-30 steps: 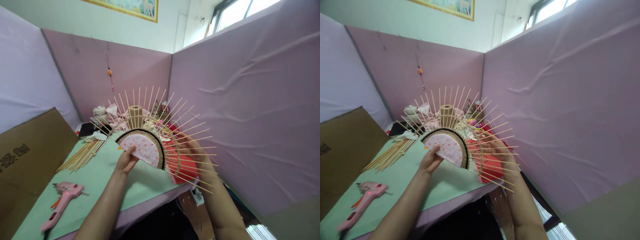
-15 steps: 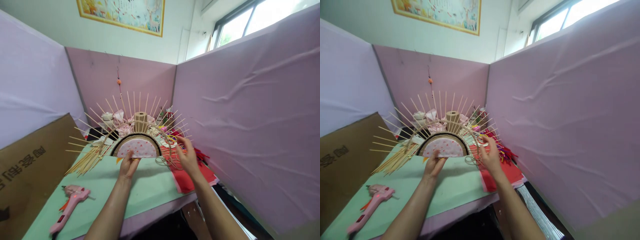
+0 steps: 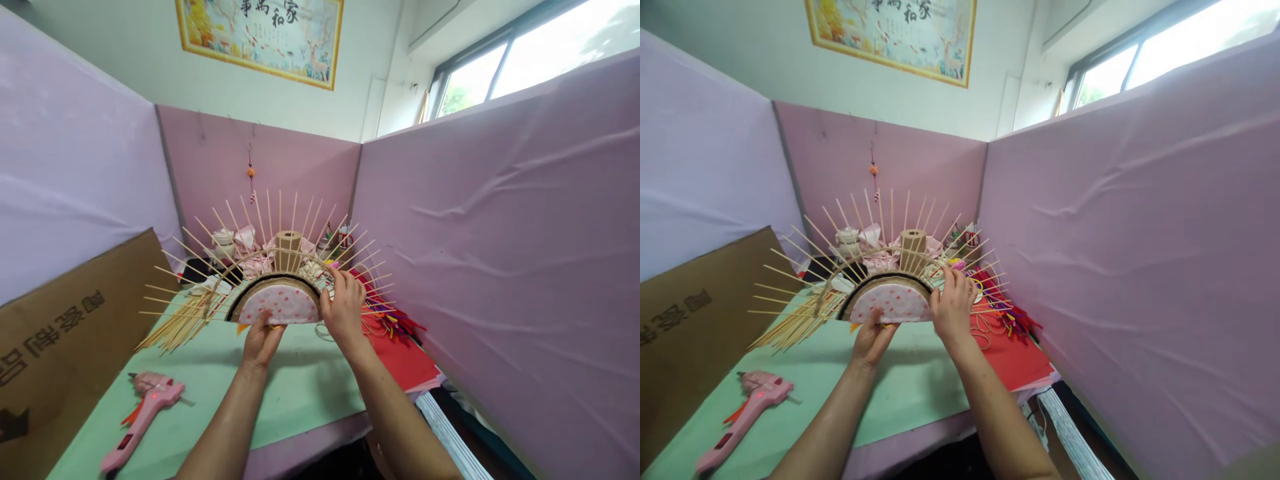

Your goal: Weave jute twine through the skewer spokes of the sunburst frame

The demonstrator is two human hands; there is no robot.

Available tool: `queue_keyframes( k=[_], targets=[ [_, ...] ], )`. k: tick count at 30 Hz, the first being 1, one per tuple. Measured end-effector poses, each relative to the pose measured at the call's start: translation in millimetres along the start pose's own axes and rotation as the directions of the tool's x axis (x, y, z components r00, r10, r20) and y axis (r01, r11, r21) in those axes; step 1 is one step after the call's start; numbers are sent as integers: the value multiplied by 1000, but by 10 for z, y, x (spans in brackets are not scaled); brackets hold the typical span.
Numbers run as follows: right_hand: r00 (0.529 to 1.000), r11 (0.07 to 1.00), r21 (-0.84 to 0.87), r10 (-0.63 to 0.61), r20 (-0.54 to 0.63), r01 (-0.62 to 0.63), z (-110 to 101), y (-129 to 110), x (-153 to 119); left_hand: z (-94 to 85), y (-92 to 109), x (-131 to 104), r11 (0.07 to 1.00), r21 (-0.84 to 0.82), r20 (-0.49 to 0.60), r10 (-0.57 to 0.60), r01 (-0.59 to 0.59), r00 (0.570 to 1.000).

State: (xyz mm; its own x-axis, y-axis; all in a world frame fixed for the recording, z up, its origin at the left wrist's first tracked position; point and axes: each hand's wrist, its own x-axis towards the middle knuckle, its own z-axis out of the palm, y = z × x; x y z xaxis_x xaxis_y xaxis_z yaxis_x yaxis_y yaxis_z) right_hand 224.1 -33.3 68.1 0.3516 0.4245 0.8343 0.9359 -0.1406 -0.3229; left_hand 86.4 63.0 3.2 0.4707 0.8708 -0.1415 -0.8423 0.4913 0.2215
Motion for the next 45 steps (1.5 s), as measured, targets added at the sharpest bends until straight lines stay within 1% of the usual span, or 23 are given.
queue_keyframes(
  k=[4, 8, 10, 11, 12, 13, 14, 15, 16, 17, 18, 19, 21, 22, 23, 24, 26, 28, 30, 34, 37, 40, 45],
  targets=[
    [997, 995, 79, -53, -58, 57, -19, -28, 81, -2, -38, 0, 1000, 11, 8, -23, 23, 1000],
    [989, 935, 338, -69, -134, 111, -147, -117, 137, 12, -45, -19, 999, 29, -8, -32, 32, 999],
    [996, 838, 539, -60, -61, 83, -330, -132, 69, 15, -20, -34, 999, 18, -16, -27, 27, 1000],
    [996, 766, 642, -85, 38, 41, -445, -112, 2, 17, -3, -42, 1000, 10, -19, -21, 21, 1000],
    [973, 679, 732, -132, 191, -52, -565, -67, -86, 20, 16, -50, 1000, 1, -22, -14, 14, 1000],
    [906, 584, 788, -200, 373, -195, -679, 4, -187, 24, 34, -58, 1000, -9, -27, -7, 7, 1000],
    [766, 504, 779, -307, 566, -374, -775, 101, -296, 28, 51, -66, 1000, -21, -30, -1, 0, 1000],
    [570, 461, 705, -417, 708, -539, -844, 217, -403, 34, 64, -74, 999, -34, -30, 4, -5, 1000],
    [383, 453, 603, -488, 784, -657, -880, 345, -498, 41, 72, -83, 999, -45, -27, 5, -6, 1000],
    [273, 467, 505, -478, 835, -726, -879, 474, -572, 49, 75, -92, 999, -52, -29, 4, -5, 1000],
    [261, 465, 458, -427, 865, -758, -844, 593, -619, 56, 73, -101, 998, -55, -35, 0, -2, 999],
    [320, 472, 448, -329, 888, -759, -779, 694, -633, 63, 65, -111, 999, -54, -46, -5, 3, 999],
    [585, 455, 533, -34, 811, -713, -596, 809, -554, 72, 39, -132, 999, -38, -77, -20, 17, 997],
    [688, 430, 596, 86, 721, -678, -495, 818, -467, 73, 21, -143, 999, -22, -89, -32, 30, 995],
    [766, 421, 657, 170, 621, -626, -396, 796, -356, 72, 3, -154, 999, -3, -99, -45, 45, 994],
    [826, 419, 717, 190, 531, -558, -304, 750, -229, 68, -16, -164, 998, 17, -104, -57, 59, 993],
    [895, 397, 803, 164, 415, -445, -146, 612, 33, 56, -48, -180, 995, 50, -98, -77, 83, 992],
    [928, 358, 857, 99, 360, -371, -24, 463, 252, 38, -72, -188, 992, 66, -84, -98, 104, 992],
    [932, 317, 880, 40, 361, -354, 64, 344, 389, 17, -86, -187, 989, 73, -64, -126, 131, 990],
    [910, 244, 883, -8, 415, -401, 121, 227, 450, -11, -98, -179, 979, 86, 4, -188, 187, 982],
    [870, 183, 855, 7, 493, -486, 93, 216, 433, -12, -97, -185, 976, 103, -3, -194, 193, 981],
    [837, 220, 809, 79, 542, -545, 73, 234, 445, -10, -92, -191, 973, 114, -13, -201, 202, 979],
    [831, 304, 776, 142, 538, -554, 67, 282, 513, -7, -68, -173, 969, 156, -33, -188, 191, 982]
  ],
)
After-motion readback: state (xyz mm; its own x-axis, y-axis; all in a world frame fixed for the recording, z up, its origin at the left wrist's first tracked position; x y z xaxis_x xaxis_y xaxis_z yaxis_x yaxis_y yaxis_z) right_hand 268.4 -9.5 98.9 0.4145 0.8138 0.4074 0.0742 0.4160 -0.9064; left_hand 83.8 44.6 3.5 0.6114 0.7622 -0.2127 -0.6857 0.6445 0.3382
